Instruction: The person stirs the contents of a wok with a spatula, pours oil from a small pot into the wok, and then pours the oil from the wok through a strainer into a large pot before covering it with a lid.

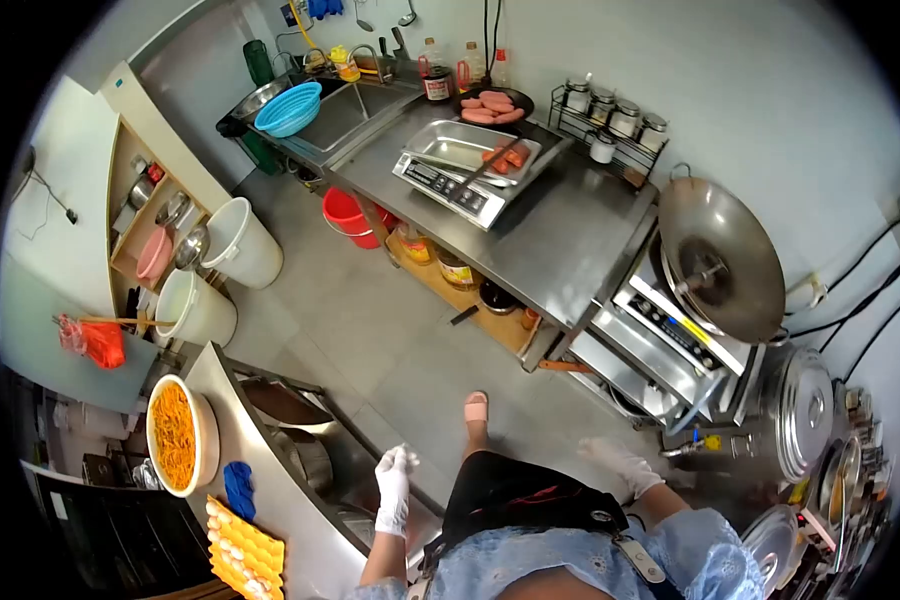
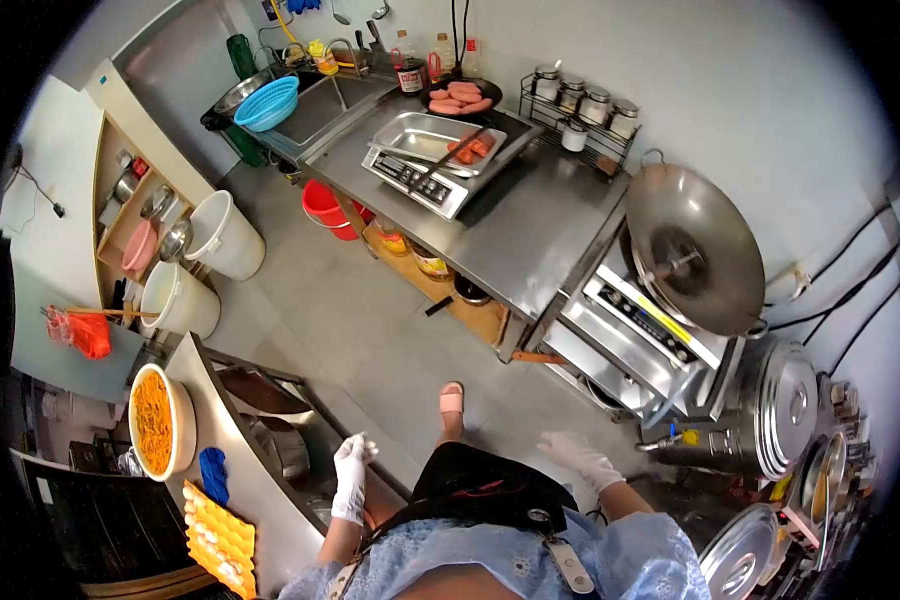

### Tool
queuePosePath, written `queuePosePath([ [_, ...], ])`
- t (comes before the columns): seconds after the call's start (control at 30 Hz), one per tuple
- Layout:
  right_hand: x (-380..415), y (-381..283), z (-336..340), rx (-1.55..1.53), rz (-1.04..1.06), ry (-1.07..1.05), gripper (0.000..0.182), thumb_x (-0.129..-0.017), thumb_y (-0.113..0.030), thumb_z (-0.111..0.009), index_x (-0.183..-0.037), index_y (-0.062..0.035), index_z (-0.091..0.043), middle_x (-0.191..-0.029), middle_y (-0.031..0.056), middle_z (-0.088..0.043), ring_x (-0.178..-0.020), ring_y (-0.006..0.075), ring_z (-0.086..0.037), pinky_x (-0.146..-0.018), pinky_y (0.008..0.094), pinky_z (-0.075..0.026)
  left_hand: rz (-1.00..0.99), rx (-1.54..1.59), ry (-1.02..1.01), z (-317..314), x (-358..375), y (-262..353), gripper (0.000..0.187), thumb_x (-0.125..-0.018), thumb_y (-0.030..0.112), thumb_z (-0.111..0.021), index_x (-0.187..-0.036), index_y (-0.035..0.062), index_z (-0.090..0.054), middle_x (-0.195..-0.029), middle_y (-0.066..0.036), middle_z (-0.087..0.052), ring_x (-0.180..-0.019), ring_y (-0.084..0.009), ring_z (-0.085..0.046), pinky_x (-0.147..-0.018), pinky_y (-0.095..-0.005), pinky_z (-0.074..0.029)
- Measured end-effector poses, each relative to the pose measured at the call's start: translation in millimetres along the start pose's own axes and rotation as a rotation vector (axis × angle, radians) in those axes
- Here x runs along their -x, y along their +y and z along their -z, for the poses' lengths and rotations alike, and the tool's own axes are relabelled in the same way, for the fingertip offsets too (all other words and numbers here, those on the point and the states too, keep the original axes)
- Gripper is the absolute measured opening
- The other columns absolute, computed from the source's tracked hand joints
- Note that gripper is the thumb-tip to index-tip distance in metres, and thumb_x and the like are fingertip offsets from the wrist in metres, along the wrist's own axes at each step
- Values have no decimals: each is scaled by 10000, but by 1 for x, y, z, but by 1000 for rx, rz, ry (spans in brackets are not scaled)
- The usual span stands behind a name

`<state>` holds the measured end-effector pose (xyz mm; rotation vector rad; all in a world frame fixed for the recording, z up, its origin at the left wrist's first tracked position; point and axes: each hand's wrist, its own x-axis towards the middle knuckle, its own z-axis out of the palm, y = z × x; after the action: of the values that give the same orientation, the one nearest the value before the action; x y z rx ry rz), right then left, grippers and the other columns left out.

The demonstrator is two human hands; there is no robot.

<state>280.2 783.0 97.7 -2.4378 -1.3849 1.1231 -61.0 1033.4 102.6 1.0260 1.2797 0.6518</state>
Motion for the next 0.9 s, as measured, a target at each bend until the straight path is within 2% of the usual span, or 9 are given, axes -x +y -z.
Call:
queuePosePath([
  [0.1,-42,-9,3,5,-110,-98,329,-843,-348,-496,-1006,-93,-624,-1019,149,-627,-960,340,-582,-836,428,-451,-16,39,-100,-29,-73,40,202,-931,195,-517,-1005,30,-609,-774,-34,-629,-651,-117,-598,-616,-238,-483],
  [0.17,-60,4,-9,-86,12,-17,390,-875,-360,-477,-1114,-79,-604,-1107,163,-600,-1026,327,-562,-900,402,-424,-18,13,-158,-50,-115,71,213,-930,204,-521,-1011,27,-609,-775,-37,-629,-649,-120,-597,-622,-241,-484],
  [0.3,-73,-57,62,-293,-129,121,383,-872,-347,-469,-1072,-52,-612,-1105,140,-605,-1018,318,-562,-895,390,-429,-7,-86,-322,-104,-180,136,235,-923,197,-540,-1049,6,-596,-786,-48,-628,-653,-106,-592,-625,-219,-479],
  [0.53,-79,-15,80,-324,-404,241,337,-868,-318,-500,-1020,-41,-617,-1033,170,-614,-964,343,-575,-878,390,-445,69,-314,-505,-160,-247,141,200,-918,203,-541,-977,23,-606,-786,-59,-636,-661,-124,-603,-621,-248,-494],
  [0.57,-70,-9,84,-443,-523,451,272,-860,-249,-548,-990,-19,-615,-988,192,-614,-901,338,-591,-832,372,-474,114,-331,-512,-164,-248,134,197,-920,197,-536,-984,23,-604,-783,-59,-635,-658,-127,-602,-623,-254,-496],
  [0.63,-84,37,65,-767,-498,1009,253,-828,-244,-590,-982,-51,-643,-937,169,-641,-852,317,-622,-740,384,-490,149,-353,-536,-170,-240,120,209,-928,196,-516,-1006,19,-596,-797,-58,-631,-669,-129,-598,-636,-260,-497],
  [0.77,-43,25,219,-275,-702,1321,330,-787,-158,-656,-1078,-18,-588,-872,141,-620,-890,306,-592,-789,364,-466,241,-415,-573,-186,-208,96,250,-923,213,-512,-1040,4,-585,-849,-80,-625,-707,-158,-609,-656,-266,-500],
  [0.83,-51,37,273,-54,-528,1582,351,-793,-184,-651,-1101,-36,-571,-861,123,-600,-884,297,-577,-814,355,-457,254,-455,-578,-196,-187,86,261,-918,221,-521,-1035,-2,-588,-841,-75,-625,-717,-159,-611,-661,-260,-494],
  [0.9,-58,70,293,105,-581,1531,381,-792,-214,-658,-1119,-39,-570,-872,123,-604,-858,279,-588,-794,349,-467,168,-535,-633,-215,-168,85,253,-916,213,-526,-1020,-7,-595,-841,-74,-626,-731,-147,-606,-665,-249,-488],
])
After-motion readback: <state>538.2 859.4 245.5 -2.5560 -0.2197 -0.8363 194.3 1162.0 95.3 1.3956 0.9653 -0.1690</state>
